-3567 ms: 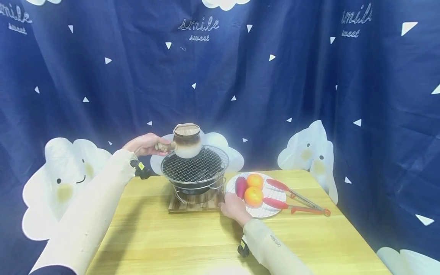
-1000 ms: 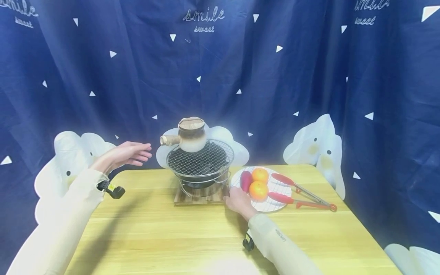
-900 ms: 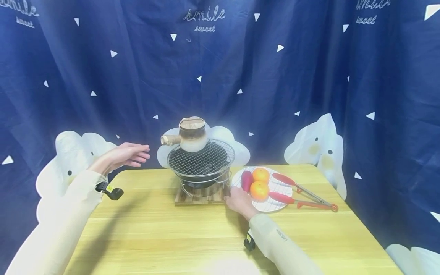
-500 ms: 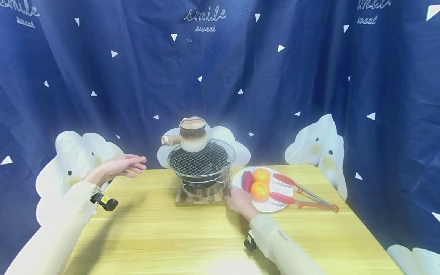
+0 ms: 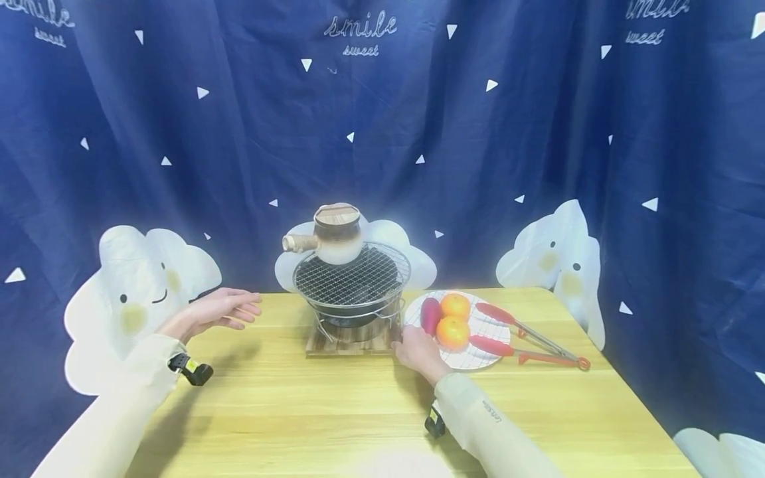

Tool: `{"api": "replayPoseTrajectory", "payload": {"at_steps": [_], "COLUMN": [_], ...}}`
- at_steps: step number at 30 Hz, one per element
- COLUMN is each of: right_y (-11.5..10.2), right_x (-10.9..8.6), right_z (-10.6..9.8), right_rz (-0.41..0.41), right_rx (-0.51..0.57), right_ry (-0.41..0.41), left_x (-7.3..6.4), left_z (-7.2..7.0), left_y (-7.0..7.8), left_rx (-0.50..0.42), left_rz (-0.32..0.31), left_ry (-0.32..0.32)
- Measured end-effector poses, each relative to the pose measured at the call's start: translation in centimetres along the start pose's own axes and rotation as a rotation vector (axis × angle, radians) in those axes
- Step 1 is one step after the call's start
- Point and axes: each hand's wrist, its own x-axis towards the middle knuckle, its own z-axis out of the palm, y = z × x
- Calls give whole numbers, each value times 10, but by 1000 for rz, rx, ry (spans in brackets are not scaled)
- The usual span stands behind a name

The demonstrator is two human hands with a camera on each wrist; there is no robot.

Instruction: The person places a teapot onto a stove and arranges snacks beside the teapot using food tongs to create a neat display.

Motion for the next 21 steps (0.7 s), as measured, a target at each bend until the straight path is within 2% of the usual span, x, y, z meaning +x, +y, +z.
{"api": "replayPoseTrajectory", "payload": {"at_steps": [9, 21], "right_y": [-2, -2], "right_x": [1, 1], "right_z": [-1, -1], "right_rz": [3, -9], "right_rx": [-4, -5], "right_ry": [-4, -5], "left_x": [2, 8], "left_z": [13, 38], "left_y": [-19, -37], "left_rx": [-29, -72], "left_rz": [-16, -33], "left_ry": [-19, -6]}}
